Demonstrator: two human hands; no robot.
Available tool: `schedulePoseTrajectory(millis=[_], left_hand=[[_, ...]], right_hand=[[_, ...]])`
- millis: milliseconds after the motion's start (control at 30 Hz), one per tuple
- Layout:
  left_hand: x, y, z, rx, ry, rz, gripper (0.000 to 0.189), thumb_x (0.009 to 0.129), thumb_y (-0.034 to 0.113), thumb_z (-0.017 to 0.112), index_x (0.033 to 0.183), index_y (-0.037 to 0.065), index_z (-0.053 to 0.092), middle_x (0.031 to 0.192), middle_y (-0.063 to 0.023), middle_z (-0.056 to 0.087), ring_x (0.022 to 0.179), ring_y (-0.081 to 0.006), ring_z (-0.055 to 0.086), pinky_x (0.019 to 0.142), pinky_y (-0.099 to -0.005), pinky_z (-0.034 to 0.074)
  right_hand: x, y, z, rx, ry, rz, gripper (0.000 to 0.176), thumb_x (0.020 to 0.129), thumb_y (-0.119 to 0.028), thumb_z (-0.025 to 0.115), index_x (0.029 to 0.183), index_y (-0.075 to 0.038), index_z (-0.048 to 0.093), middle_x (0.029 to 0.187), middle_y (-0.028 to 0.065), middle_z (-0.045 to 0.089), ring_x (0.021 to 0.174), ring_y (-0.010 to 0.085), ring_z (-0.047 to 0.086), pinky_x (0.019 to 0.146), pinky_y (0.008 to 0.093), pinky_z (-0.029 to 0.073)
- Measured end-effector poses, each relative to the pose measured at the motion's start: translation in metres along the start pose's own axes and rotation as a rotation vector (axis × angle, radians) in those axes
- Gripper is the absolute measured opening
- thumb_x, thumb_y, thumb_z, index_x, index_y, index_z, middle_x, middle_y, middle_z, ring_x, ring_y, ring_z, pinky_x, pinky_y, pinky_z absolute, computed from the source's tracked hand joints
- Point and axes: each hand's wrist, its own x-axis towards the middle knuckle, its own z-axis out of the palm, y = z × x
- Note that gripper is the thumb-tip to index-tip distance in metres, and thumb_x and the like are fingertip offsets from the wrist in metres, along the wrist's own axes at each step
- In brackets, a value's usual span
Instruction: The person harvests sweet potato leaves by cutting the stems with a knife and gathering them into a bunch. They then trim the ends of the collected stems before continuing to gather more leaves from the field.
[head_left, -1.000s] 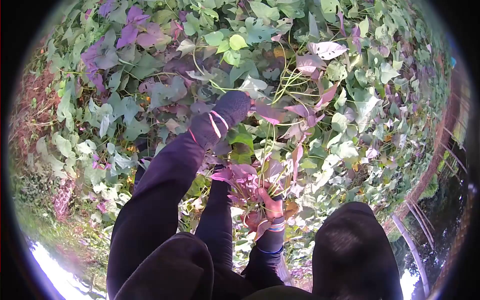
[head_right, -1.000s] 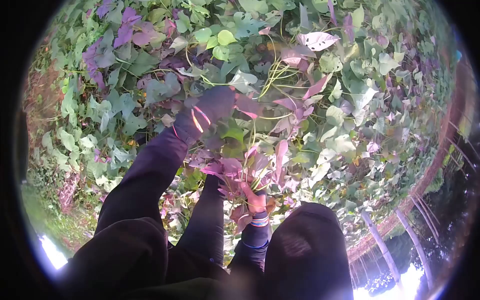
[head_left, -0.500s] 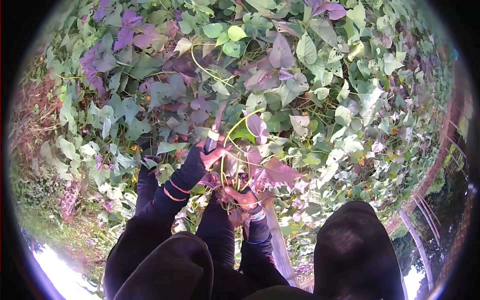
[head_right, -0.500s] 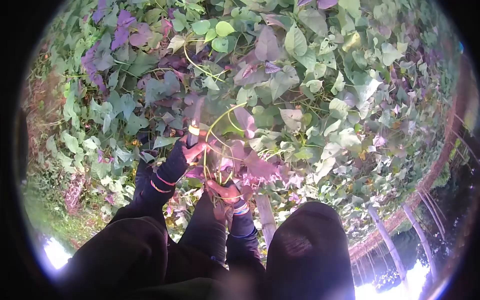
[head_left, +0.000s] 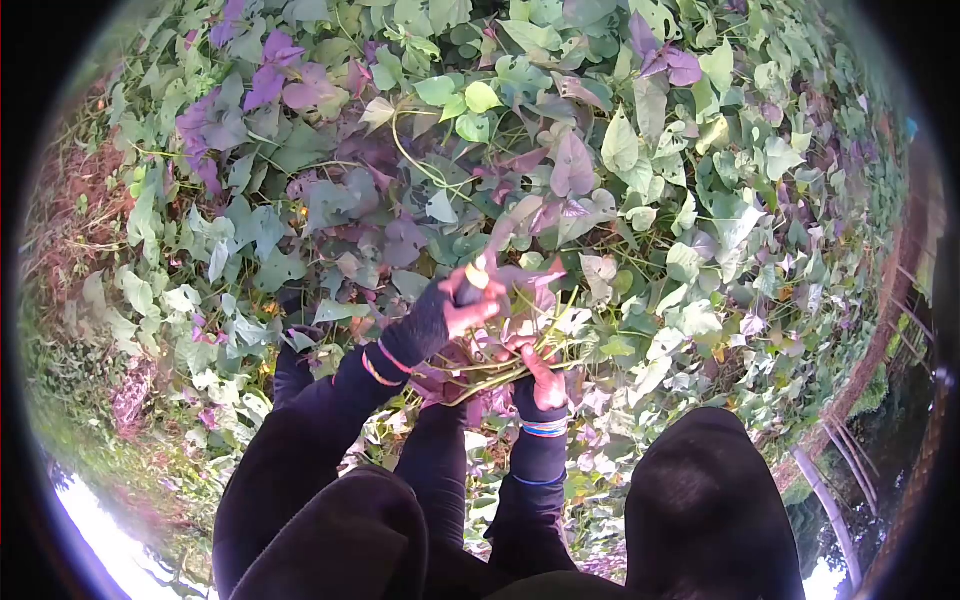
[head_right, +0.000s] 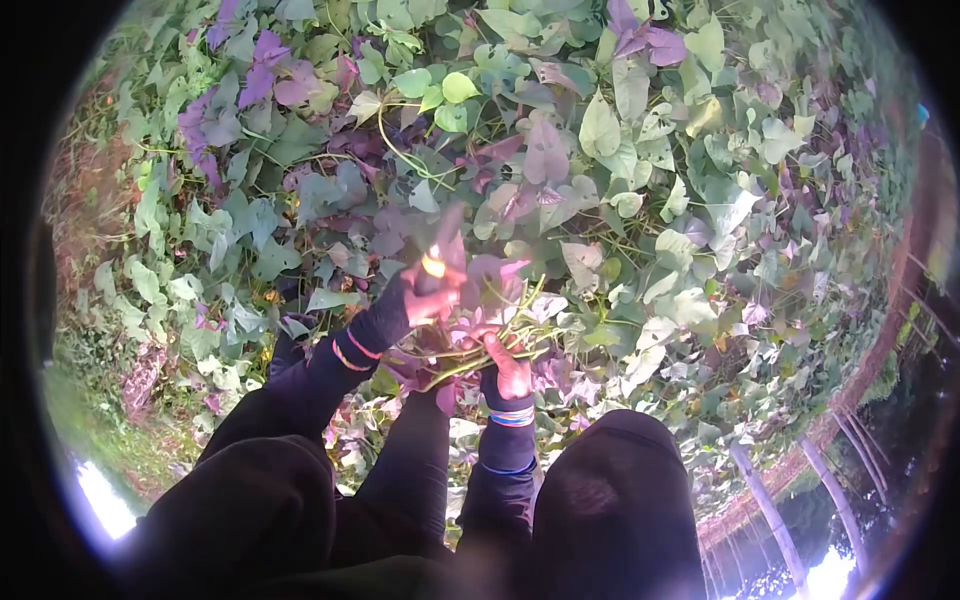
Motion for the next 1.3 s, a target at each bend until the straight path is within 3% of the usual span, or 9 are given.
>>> schedulePoseTrajectory(millis=[100,300,500,700,833,867,967,1100,1300], left_hand=[[0.08,-0.015,-0.026,-0.047,0.389,-0.064,0.023,0.074,0.016,0.061,0.096,0.01,0.056,0.068,0.0035,0.05,0.06,-0.0058,0.046,0.051,-0.0215,0.036],[0.2,-0.077,-0.05,-0.27,0.302,-0.384,0.02,0.075,0.018,0.057,0.092,0.008,0.053,0.068,0.0002,0.049,0.055,-0.0104,0.046,0.046,-0.0233,0.036],[0.155,-0.02,-0.017,-0.452,0.295,-0.054,0.01,0.071,0.002,0.053,0.081,-0.001,0.054,0.067,-0.0062,0.054,0.055,-0.0132,0.051,0.05,-0.0241,0.041],[0.074,0.048,0.066,0.818,-0.018,0.452,0.017,0.064,0.011,0.057,0.079,0.003,0.054,0.065,-0.0046,0.051,0.06,-0.0227,0.055,0.057,-0.0323,0.044],[0.044,0.017,0.113,0.724,-0.341,0.608,0.023,0.064,0.015,0.058,0.084,0.006,0.052,0.08,-0.0057,0.05,0.071,-0.0268,0.054,0.059,-0.0365,0.043],[0.041,0.018,0.115,0.775,-0.439,0.582,0.029,0.066,0.018,0.059,0.093,0.009,0.052,0.087,-0.005,0.05,0.078,-0.0252,0.053,0.061,-0.0363,0.044],[0.049,0.027,0.119,0.791,-0.361,0.553,0.03,0.068,0.02,0.059,0.096,0.011,0.053,0.087,-0.0054,0.051,0.074,-0.0252,0.054,0.06,-0.0352,0.045],[0.118,0.011,0.081,1.266,0.104,0.305,0.018,0.072,0.021,0.056,0.086,0.009,0.053,0.073,-0.0074,0.052,0.062,-0.026,0.055,0.05,-0.0347,0.044],[0.2,-0.065,0.096,1.67,-0.188,0.115,0.017,0.07,0.023,0.056,0.075,0.009,0.064,0.073,-0.0119,0.061,0.069,-0.0266,0.06,0.062,-0.038,0.047]], right_hand=[[-0.014,0.009,-0.008,-0.17,-0.242,0.13,0.019,0.085,-0.014,0.046,0.09,0.003,0.053,0.082,0.009,0.056,0.075,0.016,0.054,0.068,0.0282,0.044],[-0.045,0.067,-0.002,-0.07,-0.695,0.561,0.022,0.085,-0.017,0.047,0.094,0.003,0.051,0.077,0.0077,0.055,0.073,0.0159,0.054,0.077,0.0298,0.042],[-0.018,0.042,-0.041,0.027,-0.077,0.251,0.022,0.083,-0.019,0.05,0.09,0.001,0.055,0.062,0.0029,0.052,0.052,0.0106,0.049,0.047,0.0218,0.039],[0.05,-0.07,-0.063,-0.331,0.176,-0.081,0.03,0.088,-0.026,0.04,0.092,0.001,0.053,0.064,0.0066,0.055,0.056,0.0131,0.052,0.049,0.0225,0.039],[0.043,-0.121,-0.045,-0.179,0.155,0.066,0.022,0.083,-0.017,0.048,0.096,-0.001,0.055,0.071,0.0067,0.057,0.061,0.0132,0.053,0.054,0.0228,0.042],[0.035,-0.134,-0.038,-0.269,0.2,0.212,0.019,0.08,-0.011,0.051,0.096,-0.002,0.057,0.077,0.0064,0.059,0.066,0.0128,0.054,0.058,0.0243,0.044],[0.034,-0.094,-0.101,-0.508,0.251,-0.191,0.019,0.078,-0.005,0.049,0.094,0.001,0.058,0.079,0.0049,0.059,0.066,0.0094,0.053,0.06,0.0216,0.043],[0.009,-0.079,-0.126,-0.326,0.351,-0.016,0.016,0.077,-0.002,0.05,0.091,0.003,0.056,0.073,0.0049,0.057,0.066,0.0108,0.052,0.06,0.0225,0.041],[-0.01,-0.043,-0.124,-0.315,0.371,-0.049,0.017,0.079,-0.002,0.05,0.094,0.004,0.055,0.069,0.0041,0.053,0.062,0.0107,0.049,0.058,0.022,0.04]])
